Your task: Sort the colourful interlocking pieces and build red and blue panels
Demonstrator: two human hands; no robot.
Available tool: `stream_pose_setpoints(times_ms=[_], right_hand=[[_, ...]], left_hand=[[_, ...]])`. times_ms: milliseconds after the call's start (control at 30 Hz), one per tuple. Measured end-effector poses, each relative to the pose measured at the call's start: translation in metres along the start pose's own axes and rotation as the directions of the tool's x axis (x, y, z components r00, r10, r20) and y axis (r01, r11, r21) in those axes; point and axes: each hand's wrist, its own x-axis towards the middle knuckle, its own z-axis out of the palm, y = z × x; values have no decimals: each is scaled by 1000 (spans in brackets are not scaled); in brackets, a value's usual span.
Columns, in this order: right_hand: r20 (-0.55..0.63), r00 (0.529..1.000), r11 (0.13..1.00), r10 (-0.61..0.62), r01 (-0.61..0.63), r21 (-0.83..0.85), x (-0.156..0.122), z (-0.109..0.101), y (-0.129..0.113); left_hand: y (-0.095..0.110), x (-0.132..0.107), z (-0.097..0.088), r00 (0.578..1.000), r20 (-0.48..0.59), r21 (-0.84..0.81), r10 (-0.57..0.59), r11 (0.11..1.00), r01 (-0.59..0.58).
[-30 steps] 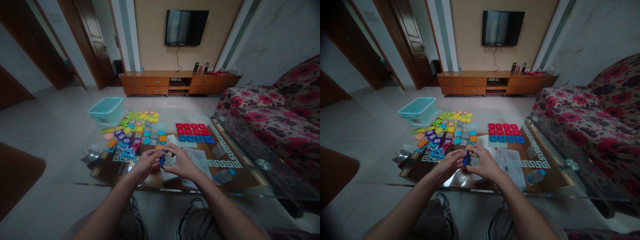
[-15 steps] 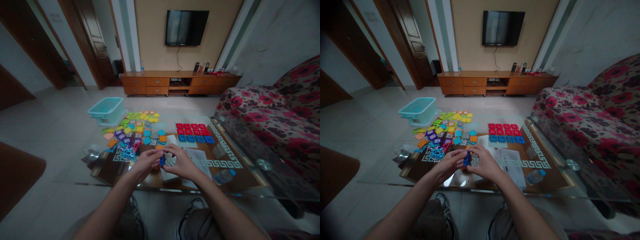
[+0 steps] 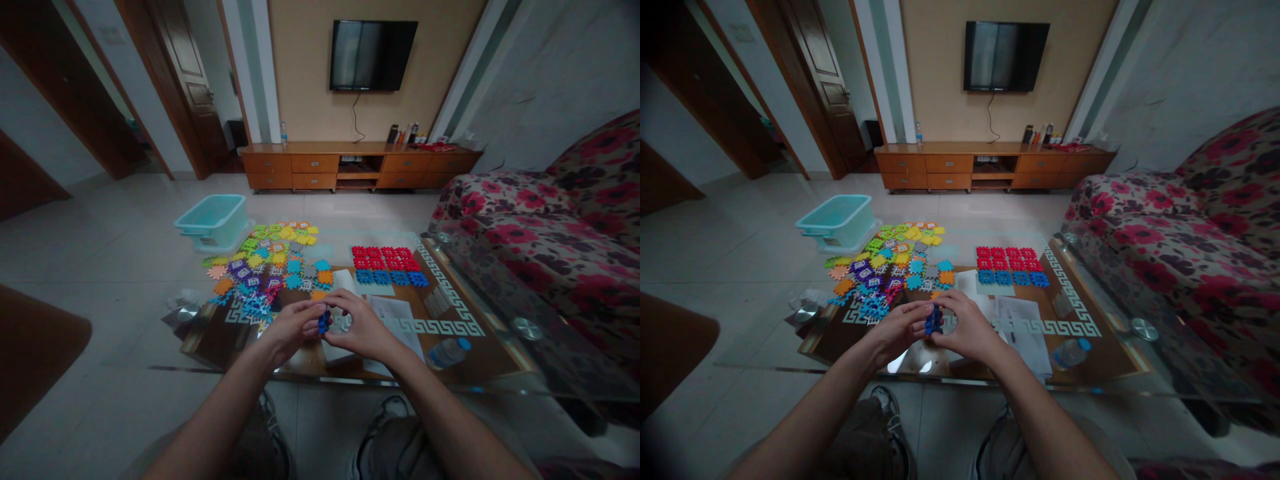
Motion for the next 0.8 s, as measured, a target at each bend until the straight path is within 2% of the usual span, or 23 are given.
stream_pose_setpoints(times_ms=[167, 267, 400, 500, 567, 667, 800], right_hand=[[-1, 1000, 1000, 0, 0, 3, 0, 2, 1], [-22, 1000, 1000, 21, -20, 12, -1, 4, 2], [-86, 981, 984, 172, -168, 60, -1, 11, 4], [-87, 925, 915, 370, -346, 207, 2, 19, 6], [-47, 888, 851, 457, -421, 314, 4, 24, 7], [-1, 872, 799, 490, -448, 400, 6, 30, 8], [0, 856, 769, 518, -465, 439, 7, 34, 10]], left_hand=[[-2, 3, 0, 999, -10, -19, 41, 999, -41], [-2, 6, 0, 995, -61, -28, 79, 996, -80], [-1, 9, -1, 968, -158, -69, 196, 976, -209], [0, 9, -1, 941, -191, -67, 281, 952, -298], [0, 9, -1, 925, -191, -55, 328, 938, -344], [0, 8, 0, 909, -173, -49, 380, 918, -393], [0, 7, 1, 904, -156, -40, 398, 912, -408]])
